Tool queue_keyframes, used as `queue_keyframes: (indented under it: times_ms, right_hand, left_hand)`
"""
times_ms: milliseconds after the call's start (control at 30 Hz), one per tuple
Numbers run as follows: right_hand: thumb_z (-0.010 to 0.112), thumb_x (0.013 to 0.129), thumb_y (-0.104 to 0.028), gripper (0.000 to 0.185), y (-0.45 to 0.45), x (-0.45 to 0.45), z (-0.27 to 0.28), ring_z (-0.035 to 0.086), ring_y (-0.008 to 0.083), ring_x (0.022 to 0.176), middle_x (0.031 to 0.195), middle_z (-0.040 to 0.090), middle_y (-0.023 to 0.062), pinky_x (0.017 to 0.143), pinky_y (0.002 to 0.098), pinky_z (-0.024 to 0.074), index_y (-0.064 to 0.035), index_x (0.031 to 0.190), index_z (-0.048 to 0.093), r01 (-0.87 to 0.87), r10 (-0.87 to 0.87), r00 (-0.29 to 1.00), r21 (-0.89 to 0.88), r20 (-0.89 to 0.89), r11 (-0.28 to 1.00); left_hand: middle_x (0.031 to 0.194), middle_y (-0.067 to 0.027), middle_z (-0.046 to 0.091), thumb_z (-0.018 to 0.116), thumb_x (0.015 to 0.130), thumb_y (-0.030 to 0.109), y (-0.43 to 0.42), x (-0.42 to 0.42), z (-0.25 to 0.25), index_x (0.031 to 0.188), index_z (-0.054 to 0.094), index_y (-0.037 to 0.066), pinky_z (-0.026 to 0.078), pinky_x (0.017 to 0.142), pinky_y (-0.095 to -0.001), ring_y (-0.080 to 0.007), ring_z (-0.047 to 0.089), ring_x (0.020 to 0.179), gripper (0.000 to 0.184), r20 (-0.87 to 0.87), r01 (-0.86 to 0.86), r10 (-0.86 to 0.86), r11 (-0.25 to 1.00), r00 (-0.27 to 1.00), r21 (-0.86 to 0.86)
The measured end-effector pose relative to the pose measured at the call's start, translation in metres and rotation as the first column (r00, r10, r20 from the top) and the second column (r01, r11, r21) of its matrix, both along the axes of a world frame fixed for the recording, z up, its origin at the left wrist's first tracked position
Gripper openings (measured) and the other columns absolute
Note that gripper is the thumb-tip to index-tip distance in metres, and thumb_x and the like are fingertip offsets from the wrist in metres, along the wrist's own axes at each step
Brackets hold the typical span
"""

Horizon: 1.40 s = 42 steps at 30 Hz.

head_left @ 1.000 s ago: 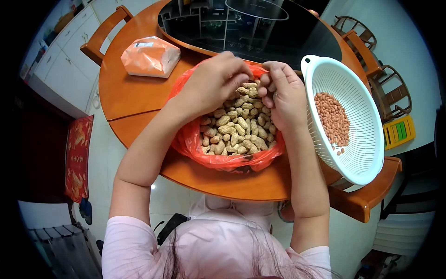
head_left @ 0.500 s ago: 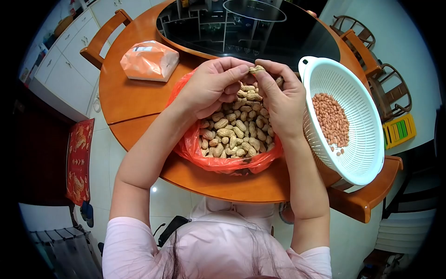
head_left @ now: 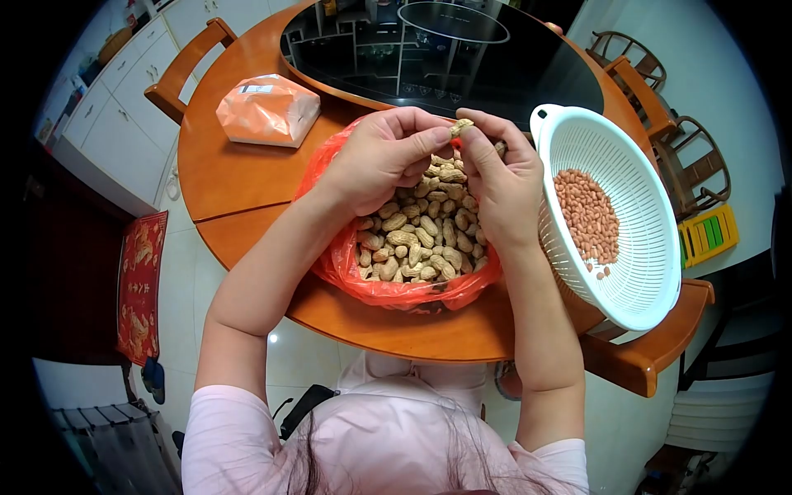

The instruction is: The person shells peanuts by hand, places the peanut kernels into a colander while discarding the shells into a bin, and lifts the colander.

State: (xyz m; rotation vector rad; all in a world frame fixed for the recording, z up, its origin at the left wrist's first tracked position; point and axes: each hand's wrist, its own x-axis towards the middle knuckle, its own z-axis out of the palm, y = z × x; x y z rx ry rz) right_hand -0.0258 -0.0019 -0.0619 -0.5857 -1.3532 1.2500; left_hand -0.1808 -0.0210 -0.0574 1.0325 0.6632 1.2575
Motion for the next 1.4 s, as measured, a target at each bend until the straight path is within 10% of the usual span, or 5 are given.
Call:
queue_keyframes:
  times_ms: [533, 1133, 1400]
  right_hand:
    - [0.06, 0.083, -0.004, 0.008, 0.0, 0.004, 0.006, 0.06, 0.0134, 0.071, 0.082, 0.058, 0.0075, 0.062, 0.0228, 0.048, 0.0005, 0.09, 0.062, 0.154, -0.301, 0.927, 0.505, 0.224, 0.849]
    - [0.055, 0.088, -0.005, 0.017, 0.006, 0.007, -0.002, 0.058, 0.0129, 0.084, 0.091, 0.06, 0.0052, 0.076, 0.0231, 0.0472, 0.0014, 0.104, 0.059, 0.057, -0.202, 0.927, 0.413, 0.316, 0.909]
    - [0.058, 0.083, -0.001, 0.017, 0.005, 0.007, 0.0, 0.06, 0.0198, 0.079, 0.088, 0.06, 0.0095, 0.068, 0.0273, 0.0481, -0.0008, 0.1, 0.06, 0.085, -0.512, 0.776, 0.743, 0.369, 0.664]
  left_hand:
    - [0.082, -0.0025, 0.061, 0.061, 0.087, 0.014, 0.0, 0.002, -0.003, 0.096, 0.057, 0.002, 0.032, 0.046, -0.0152, -0.0018, 0.042, 0.054, 0.015, -0.083, 0.018, -0.015, 0.999, 0.996, 0.032]
    - [0.078, -0.0007, 0.059, 0.061, 0.087, 0.013, 0.003, 0.002, -0.004, 0.099, 0.057, 0.002, 0.03, 0.045, -0.0154, -0.0019, 0.04, 0.053, 0.017, -0.071, -0.021, 0.023, 0.999, 0.997, 0.038]
    - [0.075, 0.0023, 0.054, 0.063, 0.086, 0.013, 0.0, 0.0, 0.0, 0.105, 0.057, 0.001, 0.03, 0.047, -0.0154, -0.0019, 0.04, 0.055, 0.023, -0.155, -0.069, 0.082, 0.994, 0.985, 0.085]
